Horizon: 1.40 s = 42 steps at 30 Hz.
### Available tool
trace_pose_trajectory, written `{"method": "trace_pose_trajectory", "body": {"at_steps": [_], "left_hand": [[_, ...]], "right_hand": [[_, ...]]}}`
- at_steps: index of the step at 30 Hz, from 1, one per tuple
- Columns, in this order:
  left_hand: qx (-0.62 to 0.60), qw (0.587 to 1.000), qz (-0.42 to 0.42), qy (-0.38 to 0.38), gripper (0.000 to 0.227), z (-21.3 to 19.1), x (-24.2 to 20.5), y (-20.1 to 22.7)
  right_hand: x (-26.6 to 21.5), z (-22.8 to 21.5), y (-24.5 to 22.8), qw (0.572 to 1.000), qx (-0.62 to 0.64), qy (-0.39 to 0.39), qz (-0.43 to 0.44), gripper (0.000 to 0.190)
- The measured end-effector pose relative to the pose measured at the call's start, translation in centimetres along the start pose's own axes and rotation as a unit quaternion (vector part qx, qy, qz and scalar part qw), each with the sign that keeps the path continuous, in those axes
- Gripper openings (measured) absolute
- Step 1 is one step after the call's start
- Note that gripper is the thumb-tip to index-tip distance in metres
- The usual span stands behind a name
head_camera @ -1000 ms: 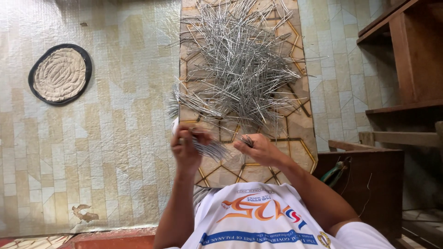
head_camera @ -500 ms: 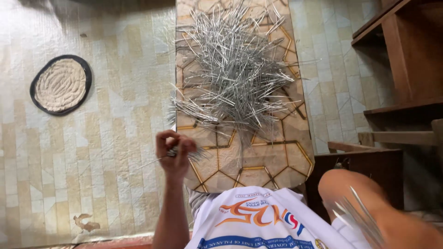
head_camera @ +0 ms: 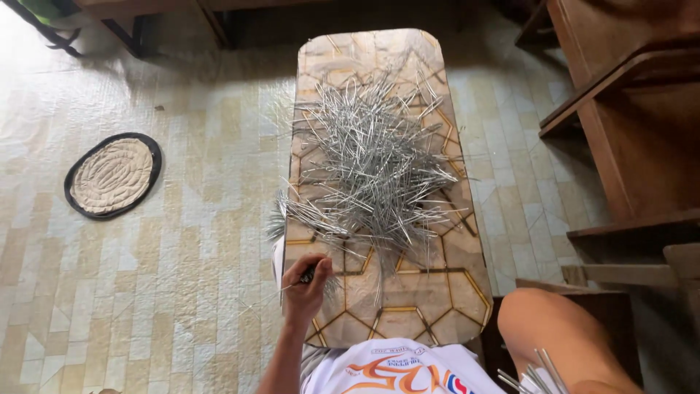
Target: Sorting and bundling thin metal wires on a wooden bench.
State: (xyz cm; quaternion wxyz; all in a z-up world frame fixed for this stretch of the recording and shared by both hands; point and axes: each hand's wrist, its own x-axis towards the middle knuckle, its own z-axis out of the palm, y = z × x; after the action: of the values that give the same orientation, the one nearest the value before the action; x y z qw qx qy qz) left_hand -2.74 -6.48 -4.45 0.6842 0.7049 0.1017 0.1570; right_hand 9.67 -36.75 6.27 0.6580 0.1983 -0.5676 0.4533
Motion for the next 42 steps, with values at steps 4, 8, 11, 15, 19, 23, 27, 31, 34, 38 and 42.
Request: {"method": "trace_pose_trajectory", "body": {"at_steps": [4,8,11,15,19,23,27,31,34,38,42], "left_hand": [[-0.018,0.998,0.056,-0.036,0.013,0.5,0.2,0.5],[-0.015,0.991,0.109,-0.07,0.009,0.9,0.5,1.5],[0.015,0.994,0.093,-0.056,0.01,1.0,0.4,0.9],[0.007,0.993,0.099,-0.059,0.012,0.9,0.5,0.4],[0.017,0.994,0.104,-0.04,0.015,0.5,0.1,-0.2],[0.022,0.99,0.132,-0.03,0.014,0.4,-0.1,-0.4],[-0.01,0.992,0.127,-0.015,0.012,0.5,-0.2,0.1],[-0.034,0.994,0.097,-0.023,0.015,0.5,-0.4,0.9],[-0.011,0.996,0.081,-0.024,0.018,0.3,-0.4,0.2],[0.011,0.996,0.085,0.005,0.021,0.4,-0.5,0.8],[0.009,0.996,0.083,0.014,0.021,0.6,-0.6,1.0]], "right_hand": [[-8.3,-1.8,-1.5,0.998,-0.056,0.04,-0.001,0.021],[-12.8,-1.7,-2.3,0.988,-0.131,0.08,-0.007,0.019],[-13.6,-1.5,-2.4,0.977,-0.178,0.114,-0.017,0.017],[-13.3,-1.4,-3.2,0.957,-0.244,0.152,-0.027,0.015],[-13.0,-1.4,-3.2,0.934,-0.3,0.188,-0.039,0.013],[0.1,0.0,-1.0,0.903,-0.363,0.225,-0.053,0.011],[3.1,2.7,1.3,0.864,-0.422,0.267,-0.07,0.009],[3.5,4.3,2.2,0.818,-0.48,0.308,-0.083,0.008],[3.1,5.7,3.0,0.775,-0.518,0.349,-0.097,0.008],[2.5,7.0,4.5,0.713,-0.567,0.396,-0.115,0.009],[5.5,7.0,5.0,0.649,-0.614,0.43,-0.128,0.01]]}}
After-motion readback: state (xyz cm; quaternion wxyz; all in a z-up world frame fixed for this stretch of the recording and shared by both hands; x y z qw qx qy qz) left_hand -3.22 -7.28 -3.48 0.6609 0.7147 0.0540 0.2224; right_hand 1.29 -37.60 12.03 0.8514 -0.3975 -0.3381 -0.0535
